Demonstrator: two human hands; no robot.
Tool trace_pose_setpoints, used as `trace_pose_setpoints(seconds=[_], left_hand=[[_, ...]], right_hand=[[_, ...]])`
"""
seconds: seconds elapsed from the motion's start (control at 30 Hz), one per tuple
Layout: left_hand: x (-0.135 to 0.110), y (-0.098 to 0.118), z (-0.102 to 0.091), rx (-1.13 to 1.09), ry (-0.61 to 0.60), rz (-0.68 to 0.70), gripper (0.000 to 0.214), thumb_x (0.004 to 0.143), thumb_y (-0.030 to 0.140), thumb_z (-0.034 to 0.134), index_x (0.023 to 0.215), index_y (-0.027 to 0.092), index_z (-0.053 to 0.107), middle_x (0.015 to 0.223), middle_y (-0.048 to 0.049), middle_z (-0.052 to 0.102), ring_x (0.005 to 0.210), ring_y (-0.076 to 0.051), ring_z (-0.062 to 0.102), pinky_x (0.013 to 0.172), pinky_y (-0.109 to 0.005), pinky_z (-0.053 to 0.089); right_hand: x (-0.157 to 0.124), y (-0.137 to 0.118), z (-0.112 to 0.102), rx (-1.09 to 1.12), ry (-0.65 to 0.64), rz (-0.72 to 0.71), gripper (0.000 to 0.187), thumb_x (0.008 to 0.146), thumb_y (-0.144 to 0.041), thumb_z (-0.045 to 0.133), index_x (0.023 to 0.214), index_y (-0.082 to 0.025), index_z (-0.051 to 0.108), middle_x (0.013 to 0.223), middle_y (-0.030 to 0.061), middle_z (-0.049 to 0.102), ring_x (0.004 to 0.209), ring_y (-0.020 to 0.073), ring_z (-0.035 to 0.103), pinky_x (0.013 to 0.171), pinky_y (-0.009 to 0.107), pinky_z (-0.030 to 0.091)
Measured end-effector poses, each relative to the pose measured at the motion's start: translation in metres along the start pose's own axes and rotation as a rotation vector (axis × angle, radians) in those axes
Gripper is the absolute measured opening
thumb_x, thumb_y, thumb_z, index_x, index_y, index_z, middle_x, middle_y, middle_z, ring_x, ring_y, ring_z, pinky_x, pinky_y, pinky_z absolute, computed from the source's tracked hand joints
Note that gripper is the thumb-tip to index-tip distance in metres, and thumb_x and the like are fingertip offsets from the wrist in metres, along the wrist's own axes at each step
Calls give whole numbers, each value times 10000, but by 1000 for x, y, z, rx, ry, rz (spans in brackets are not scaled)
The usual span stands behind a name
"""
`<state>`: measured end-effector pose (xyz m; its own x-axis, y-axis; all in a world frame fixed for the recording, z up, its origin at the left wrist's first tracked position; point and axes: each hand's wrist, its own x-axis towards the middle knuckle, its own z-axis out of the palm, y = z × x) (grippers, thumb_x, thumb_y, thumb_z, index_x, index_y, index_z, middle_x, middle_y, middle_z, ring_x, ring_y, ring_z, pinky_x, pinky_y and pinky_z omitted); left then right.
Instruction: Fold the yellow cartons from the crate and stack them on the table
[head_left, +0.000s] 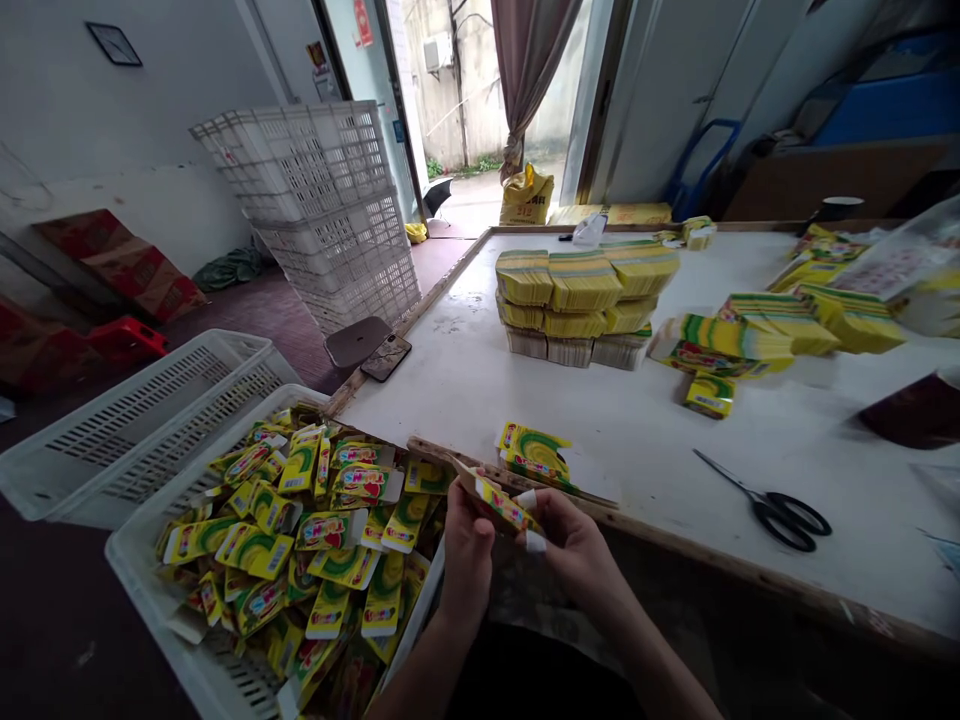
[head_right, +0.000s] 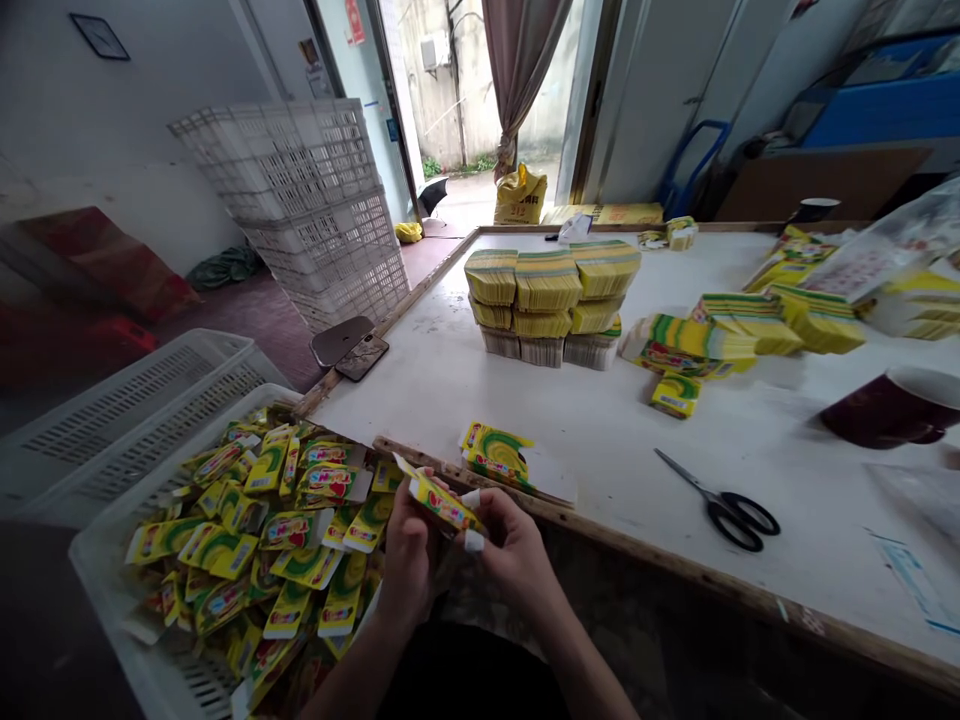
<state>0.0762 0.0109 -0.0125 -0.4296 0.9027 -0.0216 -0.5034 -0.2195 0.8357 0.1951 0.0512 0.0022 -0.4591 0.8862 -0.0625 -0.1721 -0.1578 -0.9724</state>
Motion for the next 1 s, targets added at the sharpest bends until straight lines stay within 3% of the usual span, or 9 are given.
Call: trace_pose_setpoints(seconds=[0.17,0.3,0.5,0.7,0.87,0.93,1.0], left_hand=[[4,0,-3,0,40,-35,261,753,293,730,983,204,646,929,-11,703,845,-130,639,795,-225,475],[3,3,-5,-52,65,-89,254,691,293,781,907,190,697,833,-2,734,737,-108,651,703,-191,486],[4,8,-3,-99,152,-176,348,613,314,829,924,197,728,873,-28,760,773,-149,687,715,-225,515],[4,9,-5,-75,126,-173,272,614,290,826,851,184,743,772,-21,760,642,-137,674,619,-219,520],[3,6,-4,-67,121,-182,170,645,309,808,724,178,733,656,-2,733,583,-127,654,622,-228,522],[6,11,-5,-75,101,-193,195,677,328,786,797,186,730,735,-16,743,660,-142,673,668,-239,526],[10,23,-8,-68,70,-142,286,750,413,711,959,217,703,940,-39,737,837,-166,677,759,-260,519]], right_hand=[[3,4,-4,149,-24,60,290,594,-288,825,778,-189,624,703,-18,660,651,144,581,633,250,454],[-2,9,2,279,-15,107,296,582,-282,842,752,-186,619,691,-32,666,617,113,568,599,215,432],[-7,7,2,410,-49,177,255,672,-300,802,790,-177,613,717,-24,669,634,94,576,615,196,433],[-10,16,3,473,-69,263,308,636,-287,824,739,-181,553,714,-28,646,601,85,546,574,193,419],[-7,23,3,349,20,207,348,596,-312,827,667,-181,512,670,-36,609,586,99,523,578,216,424],[-7,20,-5,214,24,156,330,605,-333,804,680,-186,519,669,-31,602,590,117,525,584,240,439],[-9,12,-14,-35,19,68,244,668,-331,740,703,-188,545,669,-21,586,605,135,527,583,254,440]])
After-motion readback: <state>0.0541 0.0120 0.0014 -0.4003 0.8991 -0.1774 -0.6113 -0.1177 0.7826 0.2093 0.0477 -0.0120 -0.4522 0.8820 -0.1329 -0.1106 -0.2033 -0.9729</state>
